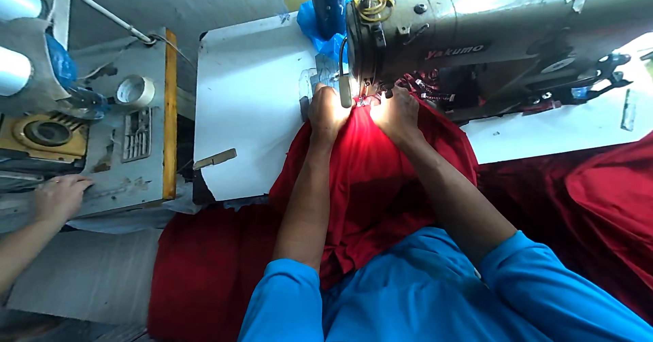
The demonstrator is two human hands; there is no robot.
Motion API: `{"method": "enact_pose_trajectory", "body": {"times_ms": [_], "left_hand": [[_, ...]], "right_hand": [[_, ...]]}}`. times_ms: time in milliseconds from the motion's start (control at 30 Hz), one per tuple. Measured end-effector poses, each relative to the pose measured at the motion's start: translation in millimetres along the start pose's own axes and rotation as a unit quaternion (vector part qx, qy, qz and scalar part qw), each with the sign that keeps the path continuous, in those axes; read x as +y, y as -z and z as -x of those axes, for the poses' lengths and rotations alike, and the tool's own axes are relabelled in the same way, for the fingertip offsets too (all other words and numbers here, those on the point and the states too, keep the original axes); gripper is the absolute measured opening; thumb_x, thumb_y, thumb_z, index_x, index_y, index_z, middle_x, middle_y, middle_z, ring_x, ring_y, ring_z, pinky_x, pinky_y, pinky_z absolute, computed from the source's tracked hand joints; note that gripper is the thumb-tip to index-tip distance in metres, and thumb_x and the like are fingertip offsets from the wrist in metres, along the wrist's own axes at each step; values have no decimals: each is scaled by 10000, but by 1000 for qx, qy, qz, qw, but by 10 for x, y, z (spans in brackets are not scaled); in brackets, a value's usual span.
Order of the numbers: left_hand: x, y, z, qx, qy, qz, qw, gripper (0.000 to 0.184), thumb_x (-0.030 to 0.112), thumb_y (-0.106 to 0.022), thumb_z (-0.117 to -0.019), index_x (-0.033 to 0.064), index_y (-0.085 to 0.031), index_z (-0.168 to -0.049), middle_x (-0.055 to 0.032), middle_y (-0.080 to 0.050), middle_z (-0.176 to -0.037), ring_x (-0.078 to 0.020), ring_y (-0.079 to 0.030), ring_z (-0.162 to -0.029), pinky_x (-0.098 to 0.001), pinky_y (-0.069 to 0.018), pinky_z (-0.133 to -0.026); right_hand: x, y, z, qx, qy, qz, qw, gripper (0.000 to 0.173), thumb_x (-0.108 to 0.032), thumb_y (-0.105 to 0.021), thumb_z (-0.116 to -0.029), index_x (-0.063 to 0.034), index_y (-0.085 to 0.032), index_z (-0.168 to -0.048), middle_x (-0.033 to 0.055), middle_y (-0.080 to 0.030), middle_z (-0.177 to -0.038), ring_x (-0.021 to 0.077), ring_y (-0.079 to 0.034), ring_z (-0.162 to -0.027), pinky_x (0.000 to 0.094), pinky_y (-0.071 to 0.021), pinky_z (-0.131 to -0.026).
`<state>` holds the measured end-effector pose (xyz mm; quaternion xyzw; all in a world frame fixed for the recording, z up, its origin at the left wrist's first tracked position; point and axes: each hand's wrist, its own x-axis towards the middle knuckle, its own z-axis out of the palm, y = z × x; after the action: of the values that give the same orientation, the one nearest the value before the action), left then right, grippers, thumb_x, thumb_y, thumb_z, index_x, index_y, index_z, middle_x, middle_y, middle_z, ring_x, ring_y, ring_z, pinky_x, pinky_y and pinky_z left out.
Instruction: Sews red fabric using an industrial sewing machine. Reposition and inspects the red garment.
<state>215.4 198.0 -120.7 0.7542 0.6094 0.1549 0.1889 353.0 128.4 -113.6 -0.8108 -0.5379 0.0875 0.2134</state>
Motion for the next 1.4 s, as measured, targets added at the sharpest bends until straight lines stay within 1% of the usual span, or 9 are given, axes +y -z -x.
{"method": "enact_pose_trajectory", "body": {"times_ms": [167, 300, 500, 667, 800, 867, 1167, 1267, 1400], "left_hand": [[-4, -11, 8, 9, -7, 12, 1000, 359, 362, -748, -852, 11, -723, -925, -154, -674, -1159, -296, -646, -1130, -517, -530, -935], [0, -11, 5, 4, -1, 15, 1000, 318, 309, -753, -841, 6, -711, -927, -162, -663, -1168, -299, -642, -1128, -512, -526, -935], [50, 42, 30, -2, 10, 5, 1000, 369, 353, -754, -861, -4, -709, -946, -175, -670, -1164, -305, -642, -1138, -512, -520, -947], [-14, -77, 25, 36, 3, 37, 999, 339, 342, -792, -818, 33, -707, -929, -152, -673, -1119, -292, -646, -1103, -509, -528, -921], [-86, -97, 36, 50, -43, 72, 995, 326, 260, -784, -808, 67, -695, -1056, -129, -682, -1091, -285, -652, -1071, -507, -532, -914], [-107, -108, 39, 49, -58, 74, 994, 285, 255, -762, -816, 97, -717, -1050, -100, -694, -1048, -261, -660, -1038, -499, -536, -896], [-210, -219, 107, 101, -160, 16, 982, 184, 252, -656, -898, 109, -723, -994, -79, -671, -1081, -221, -680, -968, -453, -575, -831], [-237, -220, 140, 109, -182, 14, 977, 192, 268, -622, -941, 108, -724, -971, -66, -690, -1084, -199, -689, -989, -429, -578, -864], [-333, -143, 148, 92, -223, 36, 970, 167, 247, -620, -959, 169, -764, -991, -5, -709, -1084, -131, -687, -1011, -385, -581, -881]], "right_hand": [[-3, -12, 13, 10, -6, -11, 1000, 254, -236, -617, -918, -28, -723, -1018, 175, -737, -1058, 362, -711, -1016, 577, -533, -766], [4, -8, 9, 9, -3, -15, 1000, 251, -217, -612, -925, -42, -729, -1060, 169, -741, -1078, 358, -712, -1035, 577, -538, -780], [16, 11, -4, -2, 1, -22, 1000, 257, -209, -614, -925, -62, -724, -1104, 171, -736, -1107, 366, -704, -1062, 595, -533, -793], [-16, 43, 9, -7, -14, -26, 1000, 254, -238, -622, -922, -80, -733, -1087, 154, -747, -1077, 360, -714, -1028, 592, -534, -768], [1, -9, 13, 24, -12, -19, 999, 245, -249, -636, -909, -82, -720, -1067, 145, -751, -1040, 345, -727, -990, 581, -545, -742], [2, -29, 6, 27, -12, -17, 999, 252, -244, -644, -893, -84, -714, -1075, 145, -751, -1027, 343, -729, -977, 579, -546, -733], [-52, 31, 24, -1, -32, -9, 999, 273, -267, -627, -928, -87, -701, -1119, 141, -744, -1073, 339, -719, -1018, 574, -548, -764], [-41, -11, 23, 9, -25, -2, 1000, 271, -259, -627, -916, -95, -708, -1117, 134, -747, -1070, 336, -723, -1005, 570, -549, -745], [-36, -37, 21, 17, -19, -2, 1000, 258, -250, -630, -913, -93, -713, -1100, 133, -748, -1066, 326, -725, -1002, 570, -547, -746]]}}
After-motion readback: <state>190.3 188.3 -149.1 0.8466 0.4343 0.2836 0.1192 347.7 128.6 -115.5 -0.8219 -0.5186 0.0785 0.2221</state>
